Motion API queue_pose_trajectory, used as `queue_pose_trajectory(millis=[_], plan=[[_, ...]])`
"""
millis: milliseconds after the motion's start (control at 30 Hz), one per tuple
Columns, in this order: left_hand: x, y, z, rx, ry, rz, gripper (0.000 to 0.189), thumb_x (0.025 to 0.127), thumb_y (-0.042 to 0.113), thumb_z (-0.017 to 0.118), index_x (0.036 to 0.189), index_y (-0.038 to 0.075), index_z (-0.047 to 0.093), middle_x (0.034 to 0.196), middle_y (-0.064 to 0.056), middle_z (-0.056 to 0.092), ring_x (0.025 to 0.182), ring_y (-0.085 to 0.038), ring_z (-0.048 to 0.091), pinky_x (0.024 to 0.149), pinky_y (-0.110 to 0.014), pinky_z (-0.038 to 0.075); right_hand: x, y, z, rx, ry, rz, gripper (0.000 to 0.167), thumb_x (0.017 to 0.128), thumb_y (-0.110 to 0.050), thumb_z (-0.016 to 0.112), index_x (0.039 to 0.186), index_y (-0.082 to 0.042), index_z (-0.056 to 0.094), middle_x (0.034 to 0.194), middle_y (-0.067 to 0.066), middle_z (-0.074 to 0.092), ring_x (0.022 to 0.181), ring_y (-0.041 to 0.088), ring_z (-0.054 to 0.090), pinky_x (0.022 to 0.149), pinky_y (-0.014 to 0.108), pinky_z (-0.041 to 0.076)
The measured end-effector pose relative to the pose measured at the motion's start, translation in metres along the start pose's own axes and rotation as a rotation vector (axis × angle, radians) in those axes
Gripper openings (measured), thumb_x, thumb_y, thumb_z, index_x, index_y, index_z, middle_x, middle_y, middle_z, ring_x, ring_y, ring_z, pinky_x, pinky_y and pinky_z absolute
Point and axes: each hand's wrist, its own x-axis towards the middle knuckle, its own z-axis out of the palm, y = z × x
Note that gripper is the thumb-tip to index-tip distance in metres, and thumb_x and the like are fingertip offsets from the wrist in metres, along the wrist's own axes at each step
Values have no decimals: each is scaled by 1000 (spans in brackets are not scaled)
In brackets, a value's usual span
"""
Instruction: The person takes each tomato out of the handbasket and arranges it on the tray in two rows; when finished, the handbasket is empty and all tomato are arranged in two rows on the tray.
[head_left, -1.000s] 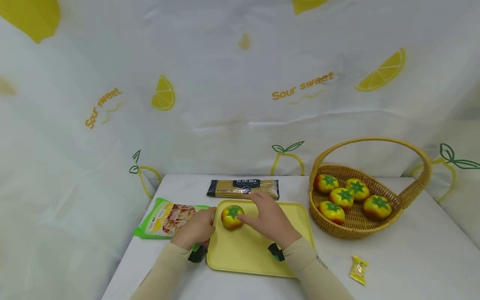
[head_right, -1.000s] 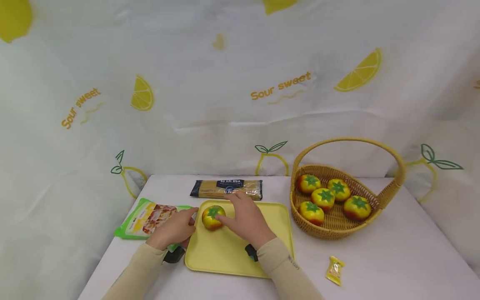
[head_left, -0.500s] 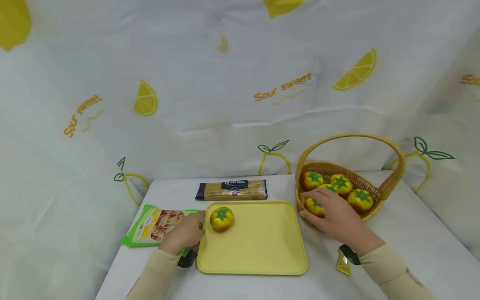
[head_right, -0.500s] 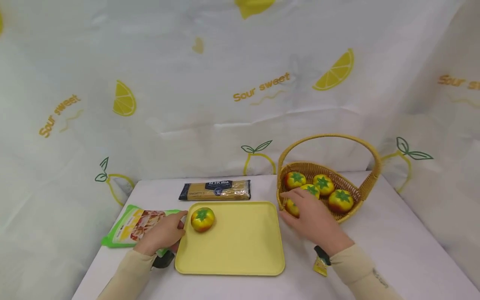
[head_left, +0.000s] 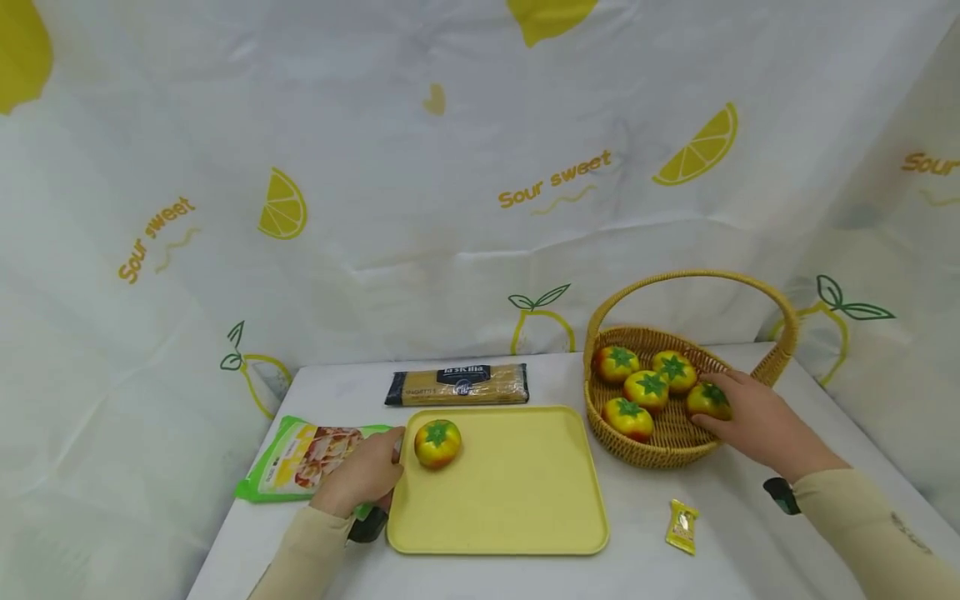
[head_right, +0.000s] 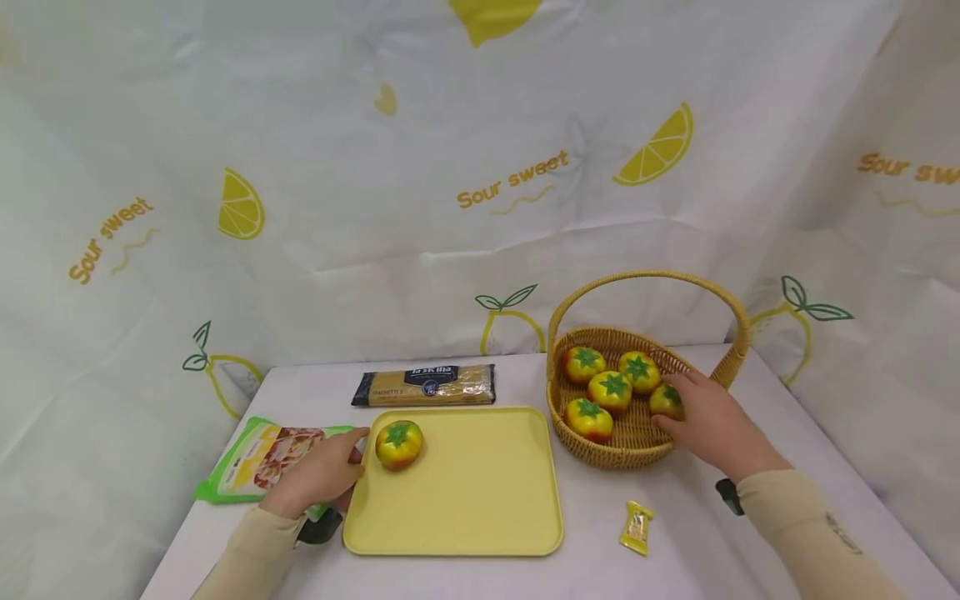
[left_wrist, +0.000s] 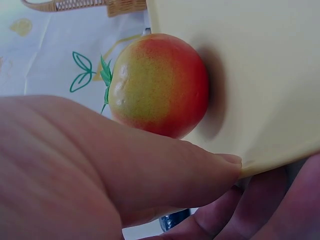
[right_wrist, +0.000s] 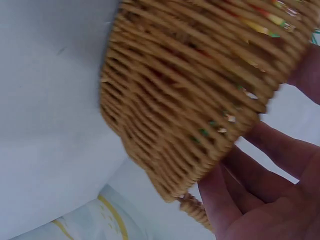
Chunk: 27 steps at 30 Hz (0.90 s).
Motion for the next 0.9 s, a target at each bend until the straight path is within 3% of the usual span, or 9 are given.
queue_pose_trajectory(millis=[467,667,900], plan=[[0,-4,2,-8,-1,14,62,105,3,60,164,-1,40,113,-17,69,53,-21,68,48,-33,59,17,3,8,-71,-43,-9,67,93,-20,82,135,24,54,136,49,53,119,64,58,98,73,54],[0,-3,2,-22,-3,12,63,105,3,61,164,0,40,112,-16,69,54,-21,69,48,-33,59,20,5,8,-95,-33,-15,61,90,-15,84,129,24,57,126,46,58,109,59,64,92,68,57],[0,-3,2,-10,5,22,62,105,3,61,164,-1,41,110,-15,69,54,-20,68,48,-33,59,19,7,10,-91,-25,-25,62,89,-17,85,128,23,58,126,45,60,110,61,63,92,70,56]])
